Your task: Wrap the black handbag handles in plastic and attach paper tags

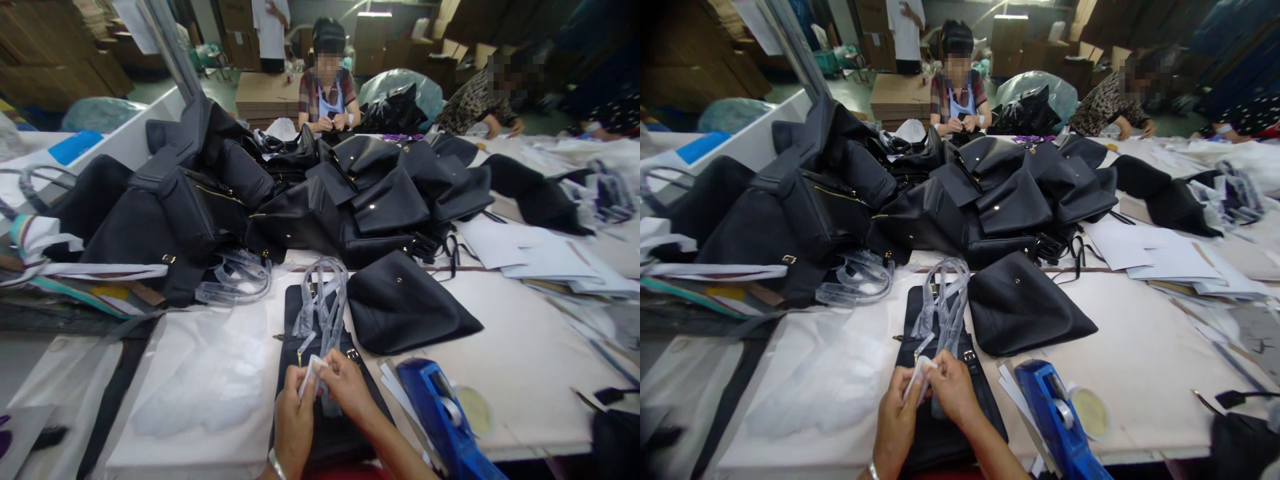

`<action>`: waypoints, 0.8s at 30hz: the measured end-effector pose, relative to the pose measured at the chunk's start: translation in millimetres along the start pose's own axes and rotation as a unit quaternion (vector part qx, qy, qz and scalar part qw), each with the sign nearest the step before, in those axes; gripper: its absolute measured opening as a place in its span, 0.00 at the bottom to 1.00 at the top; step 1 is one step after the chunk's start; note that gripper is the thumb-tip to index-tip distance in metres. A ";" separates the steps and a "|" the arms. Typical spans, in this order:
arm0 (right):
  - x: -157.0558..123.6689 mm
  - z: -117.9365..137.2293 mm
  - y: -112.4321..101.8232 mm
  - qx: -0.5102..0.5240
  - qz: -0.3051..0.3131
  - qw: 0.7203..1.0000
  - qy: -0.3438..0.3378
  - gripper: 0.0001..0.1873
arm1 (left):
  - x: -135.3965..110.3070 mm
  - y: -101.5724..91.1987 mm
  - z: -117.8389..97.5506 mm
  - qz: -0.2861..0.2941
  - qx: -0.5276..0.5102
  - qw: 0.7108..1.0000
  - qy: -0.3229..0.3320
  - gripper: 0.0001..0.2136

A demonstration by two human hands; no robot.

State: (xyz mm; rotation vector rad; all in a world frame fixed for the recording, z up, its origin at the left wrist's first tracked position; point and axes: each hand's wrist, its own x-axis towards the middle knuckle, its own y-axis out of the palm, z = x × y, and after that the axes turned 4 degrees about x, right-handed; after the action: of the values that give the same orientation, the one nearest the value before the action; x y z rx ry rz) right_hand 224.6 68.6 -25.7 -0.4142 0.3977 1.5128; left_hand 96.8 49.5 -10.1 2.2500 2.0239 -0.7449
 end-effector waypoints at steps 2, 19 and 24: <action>0.9 -3.5 4.6 0.075 -0.003 0.996 0.042 0.16 | 1.0 -2.4 3.7 0.015 0.055 0.998 0.030 0.09; -23.3 -8.0 -6.9 0.089 -0.002 0.996 -0.023 0.18 | -1.2 -2.0 15.3 0.095 0.375 0.889 0.246 0.16; -33.1 -16.2 -8.8 0.048 -0.016 0.998 -0.048 0.09 | 2.2 -12.4 1.3 0.125 0.025 0.992 -0.005 0.19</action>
State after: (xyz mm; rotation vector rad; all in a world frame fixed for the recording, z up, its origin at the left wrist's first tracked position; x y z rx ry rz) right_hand 232.8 31.7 -23.3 -0.2696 0.3841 1.4702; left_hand 84.8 53.0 -8.4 2.4589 1.6904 -0.7879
